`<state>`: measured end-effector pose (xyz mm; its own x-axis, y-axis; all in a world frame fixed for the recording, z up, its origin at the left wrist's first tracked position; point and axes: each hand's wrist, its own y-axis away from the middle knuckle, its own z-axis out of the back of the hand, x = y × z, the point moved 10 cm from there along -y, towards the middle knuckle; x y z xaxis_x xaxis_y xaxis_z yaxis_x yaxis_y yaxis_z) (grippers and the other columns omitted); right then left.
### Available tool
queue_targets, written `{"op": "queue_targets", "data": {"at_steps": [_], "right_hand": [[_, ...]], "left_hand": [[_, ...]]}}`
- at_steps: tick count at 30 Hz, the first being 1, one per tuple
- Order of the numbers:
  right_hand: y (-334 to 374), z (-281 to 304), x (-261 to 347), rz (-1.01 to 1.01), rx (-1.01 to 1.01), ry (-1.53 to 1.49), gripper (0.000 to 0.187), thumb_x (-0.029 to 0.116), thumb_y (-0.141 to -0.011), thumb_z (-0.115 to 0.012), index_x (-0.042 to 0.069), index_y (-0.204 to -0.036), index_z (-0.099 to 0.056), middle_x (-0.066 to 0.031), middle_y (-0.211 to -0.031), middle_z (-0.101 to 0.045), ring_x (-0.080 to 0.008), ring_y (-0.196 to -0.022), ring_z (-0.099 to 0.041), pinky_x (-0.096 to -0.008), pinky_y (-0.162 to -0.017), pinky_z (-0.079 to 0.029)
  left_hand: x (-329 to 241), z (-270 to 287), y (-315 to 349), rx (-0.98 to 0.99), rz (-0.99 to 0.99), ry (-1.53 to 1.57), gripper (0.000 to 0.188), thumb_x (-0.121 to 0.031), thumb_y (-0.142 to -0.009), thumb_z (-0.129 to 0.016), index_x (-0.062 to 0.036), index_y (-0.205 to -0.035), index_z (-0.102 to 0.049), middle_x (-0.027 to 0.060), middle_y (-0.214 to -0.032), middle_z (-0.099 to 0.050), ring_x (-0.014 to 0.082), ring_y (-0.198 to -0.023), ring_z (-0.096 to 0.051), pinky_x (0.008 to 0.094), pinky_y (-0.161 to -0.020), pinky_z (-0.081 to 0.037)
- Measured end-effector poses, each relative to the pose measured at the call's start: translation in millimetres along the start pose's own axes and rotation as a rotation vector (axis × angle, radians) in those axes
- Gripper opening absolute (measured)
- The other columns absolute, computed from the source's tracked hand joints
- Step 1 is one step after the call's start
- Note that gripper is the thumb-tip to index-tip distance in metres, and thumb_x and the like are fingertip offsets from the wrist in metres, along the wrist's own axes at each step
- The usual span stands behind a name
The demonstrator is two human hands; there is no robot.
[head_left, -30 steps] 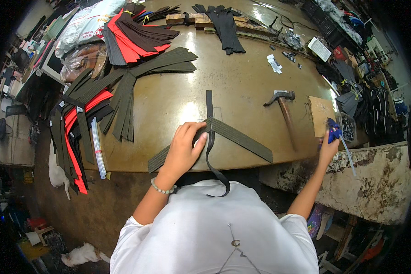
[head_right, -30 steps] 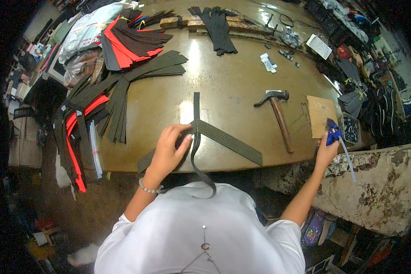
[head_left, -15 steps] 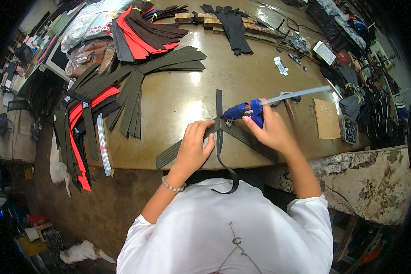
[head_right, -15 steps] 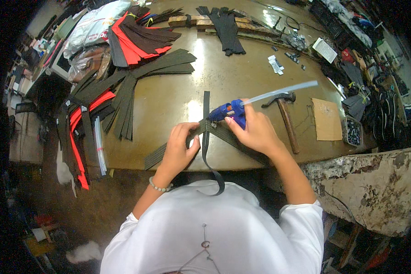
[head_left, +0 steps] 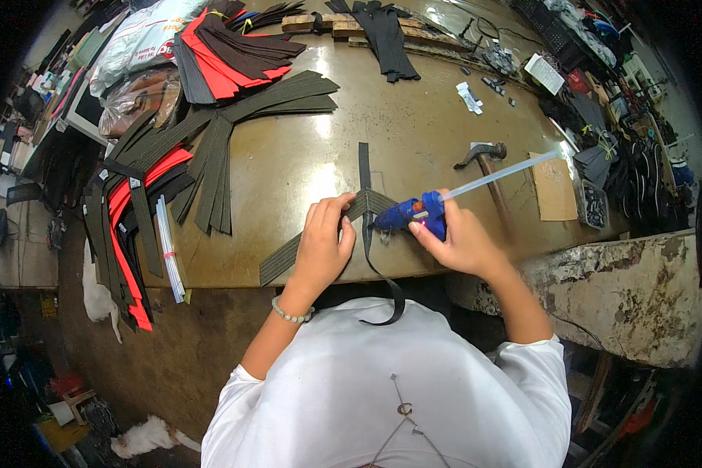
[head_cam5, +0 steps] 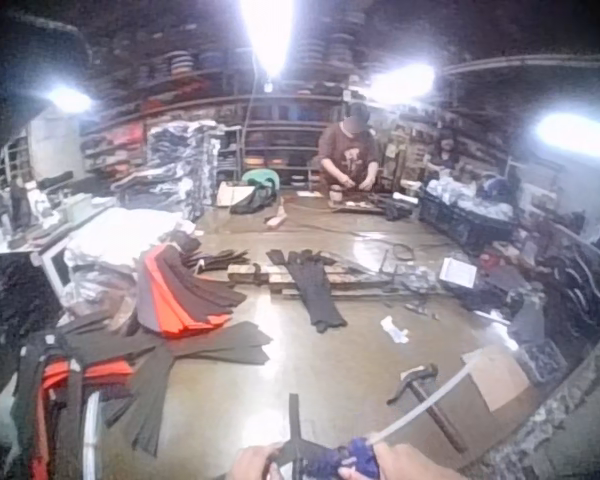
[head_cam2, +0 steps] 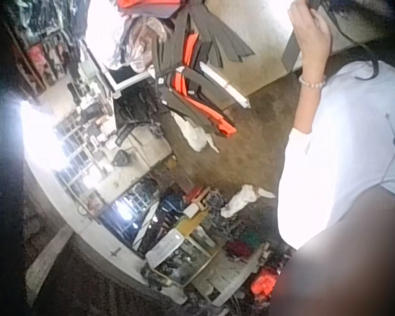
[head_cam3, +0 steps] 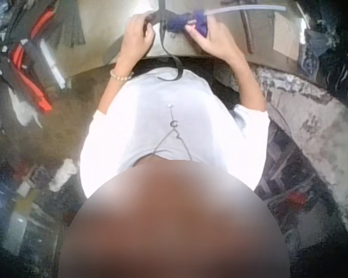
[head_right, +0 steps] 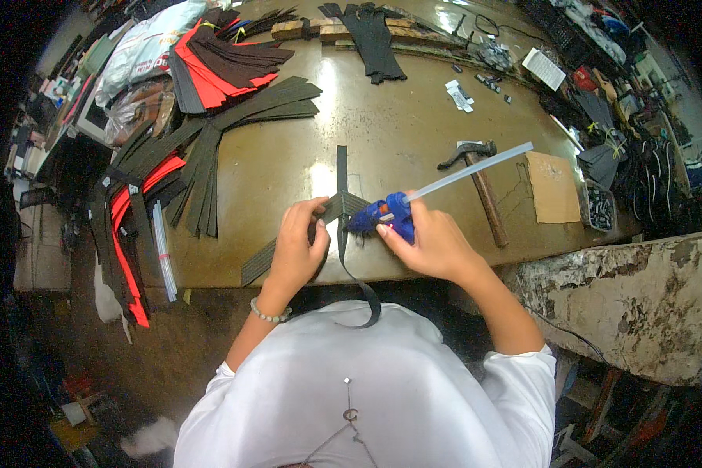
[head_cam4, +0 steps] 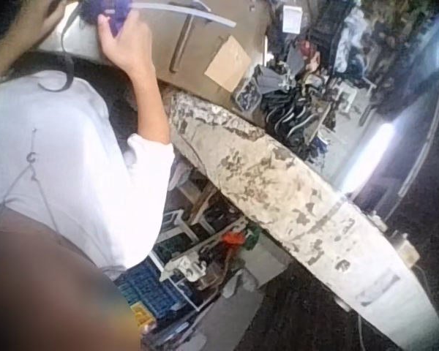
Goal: The person assembles a strap by applying hot glue to black fabric strips and attaching small white labels. They repeatedly pick up strips, apply glue, press the label, and place the finished piece aside.
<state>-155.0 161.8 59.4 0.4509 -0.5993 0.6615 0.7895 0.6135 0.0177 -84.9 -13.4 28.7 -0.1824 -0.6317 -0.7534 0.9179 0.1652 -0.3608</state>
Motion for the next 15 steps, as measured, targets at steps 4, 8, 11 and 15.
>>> {"op": "queue_targets", "data": {"at_steps": [4,8,11,15], "right_hand": [[14.1,-7.7,-1.6,-0.014,0.148,-0.101,0.047,0.034,-0.089,-0.068,0.001,-0.120,-0.053,-0.0195,-0.078,-0.067,-0.0343,-0.068,-0.067,-0.0419,-0.058,-0.052],[28.6,44.8,-76.3,-0.134,-0.226,-0.554,0.037,0.026,-0.092,-0.069,0.005,-0.119,-0.054,-0.0037,-0.092,-0.066,-0.0116,-0.072,-0.064,-0.0248,-0.055,-0.053],[64.3,135.8,-184.3,-0.286,-0.928,-0.436,0.033,0.031,-0.097,-0.062,0.005,-0.114,-0.051,-0.0064,-0.092,-0.065,-0.0127,-0.078,-0.063,-0.0264,-0.069,-0.050],[111.5,192.7,-236.0,-0.541,-1.101,0.190,0.049,0.041,-0.097,-0.057,-0.005,-0.114,-0.057,-0.0227,-0.097,-0.067,-0.0360,-0.090,-0.066,-0.0429,-0.083,-0.049]], "left_hand": [[-0.9,0.7,0.2,-0.007,-0.006,-0.010,0.036,0.005,-0.083,-0.056,-0.0008,-0.118,-0.058,0.0150,-0.101,-0.060,0.0312,-0.095,-0.056,0.0399,-0.086,-0.046],[-1.2,1.0,0.6,-0.010,-0.003,-0.024,0.034,0.005,-0.082,-0.057,-0.0003,-0.115,-0.060,0.0152,-0.101,-0.059,0.0316,-0.095,-0.056,0.0396,-0.087,-0.046],[-4.0,-0.2,1.5,0.012,-0.004,-0.046,0.033,0.005,-0.082,-0.057,0.0002,-0.114,-0.061,0.0159,-0.103,-0.059,0.0322,-0.097,-0.055,0.0398,-0.087,-0.046],[-7.7,-0.3,0.5,0.038,-0.006,-0.072,0.031,0.005,-0.082,-0.057,0.0004,-0.112,-0.062,0.0167,-0.105,-0.057,0.0332,-0.099,-0.054,0.0404,-0.087,-0.046]]}}
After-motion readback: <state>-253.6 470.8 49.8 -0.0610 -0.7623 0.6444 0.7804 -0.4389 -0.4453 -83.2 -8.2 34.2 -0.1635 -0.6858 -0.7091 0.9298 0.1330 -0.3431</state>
